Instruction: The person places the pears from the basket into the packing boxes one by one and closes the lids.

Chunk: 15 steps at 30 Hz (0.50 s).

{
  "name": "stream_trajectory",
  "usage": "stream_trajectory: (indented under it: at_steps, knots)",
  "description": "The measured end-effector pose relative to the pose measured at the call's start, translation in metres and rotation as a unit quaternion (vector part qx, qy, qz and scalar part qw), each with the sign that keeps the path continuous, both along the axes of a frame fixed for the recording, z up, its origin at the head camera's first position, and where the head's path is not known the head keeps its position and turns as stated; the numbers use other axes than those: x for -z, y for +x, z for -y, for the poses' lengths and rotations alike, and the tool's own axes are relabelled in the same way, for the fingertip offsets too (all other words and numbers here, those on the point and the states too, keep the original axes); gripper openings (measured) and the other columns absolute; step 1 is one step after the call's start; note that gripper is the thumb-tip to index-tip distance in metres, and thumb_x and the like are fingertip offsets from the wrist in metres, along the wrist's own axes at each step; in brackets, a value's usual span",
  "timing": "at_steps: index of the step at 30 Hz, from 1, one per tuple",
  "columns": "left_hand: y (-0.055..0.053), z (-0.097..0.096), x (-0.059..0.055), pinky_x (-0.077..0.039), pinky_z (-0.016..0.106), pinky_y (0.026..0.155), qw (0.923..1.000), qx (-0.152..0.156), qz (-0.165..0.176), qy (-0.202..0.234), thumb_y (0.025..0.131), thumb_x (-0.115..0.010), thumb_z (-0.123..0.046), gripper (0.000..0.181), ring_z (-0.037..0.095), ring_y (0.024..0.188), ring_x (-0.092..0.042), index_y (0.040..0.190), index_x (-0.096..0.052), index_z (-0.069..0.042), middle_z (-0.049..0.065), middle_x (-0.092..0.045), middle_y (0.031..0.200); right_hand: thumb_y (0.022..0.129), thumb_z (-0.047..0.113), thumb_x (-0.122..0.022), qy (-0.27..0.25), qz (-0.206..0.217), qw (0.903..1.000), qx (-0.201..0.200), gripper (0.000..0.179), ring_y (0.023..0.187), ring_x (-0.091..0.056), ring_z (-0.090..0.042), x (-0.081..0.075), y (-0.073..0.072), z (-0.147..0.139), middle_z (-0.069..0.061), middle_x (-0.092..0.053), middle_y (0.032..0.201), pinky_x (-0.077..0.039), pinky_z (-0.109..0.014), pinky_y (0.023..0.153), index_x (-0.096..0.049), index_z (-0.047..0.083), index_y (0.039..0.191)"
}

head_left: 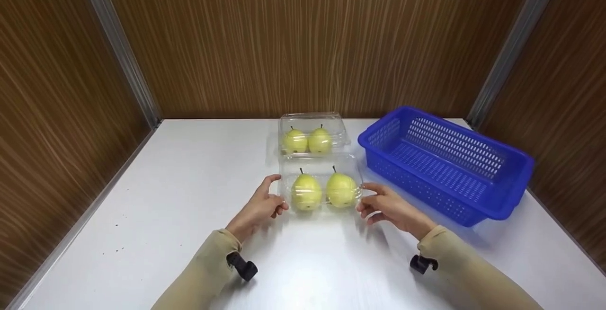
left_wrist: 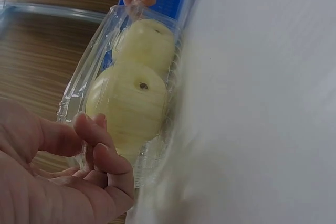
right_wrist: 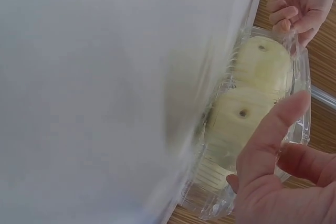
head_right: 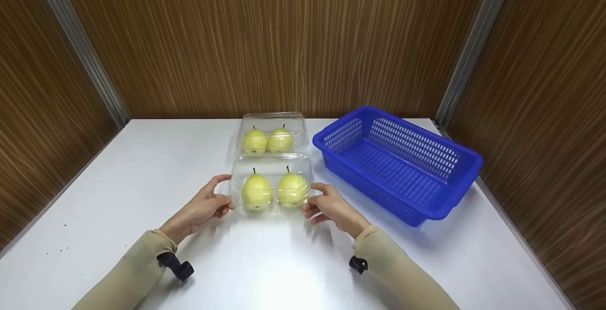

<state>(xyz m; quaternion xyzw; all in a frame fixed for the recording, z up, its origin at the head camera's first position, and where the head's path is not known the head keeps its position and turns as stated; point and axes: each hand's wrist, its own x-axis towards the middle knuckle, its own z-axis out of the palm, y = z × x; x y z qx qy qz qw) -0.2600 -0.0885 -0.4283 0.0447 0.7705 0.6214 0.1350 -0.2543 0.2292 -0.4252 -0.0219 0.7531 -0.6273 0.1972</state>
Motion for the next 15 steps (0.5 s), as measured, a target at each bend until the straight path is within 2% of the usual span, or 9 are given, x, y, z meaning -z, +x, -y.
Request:
stream_trajectory:
  at_steps: [6, 11, 15]
  knots:
    - [-0.002, 0.002, 0.001, -0.042, 0.022, 0.056, 0.9997, -0.012, 0.020, 0.012, 0.097, -0.045, -0.002, 0.066, 0.010, 0.060, -0.052, 0.155, -0.016, -0.011, 0.005, -0.062, 0.073, 0.095, 0.005, -0.047, -0.005, -0.007, 0.9999, 0.012, 0.063, 0.069, -0.062, -0.012, 0.001, -0.001, 0.004, -0.005, -0.065, 0.084, -0.055, -0.028, 0.062, -0.020, -0.005, 0.151]
    - [-0.002, 0.004, 0.001, -0.047, 0.022, 0.055, 0.9979, -0.022, 0.032, 0.051, 0.096, -0.044, 0.002, 0.064, 0.012, 0.062, -0.057, 0.154, -0.017, -0.003, 0.009, -0.063, 0.078, 0.093, 0.005, -0.050, -0.003, -0.017, 0.9996, 0.024, 0.062, 0.069, -0.062, -0.013, 0.004, -0.003, 0.009, -0.006, -0.064, 0.082, -0.056, -0.028, 0.062, -0.026, -0.007, 0.148]
    - [-0.004, 0.006, 0.003, -0.052, 0.023, 0.056, 0.9961, -0.031, 0.039, 0.073, 0.097, -0.044, 0.004, 0.063, 0.013, 0.063, -0.061, 0.154, -0.017, 0.000, 0.013, -0.063, 0.082, 0.092, 0.007, -0.052, 0.001, -0.024, 0.9995, 0.021, 0.060, 0.069, -0.061, -0.013, 0.004, -0.004, 0.012, -0.005, -0.063, 0.080, -0.056, -0.028, 0.062, -0.030, -0.007, 0.146]
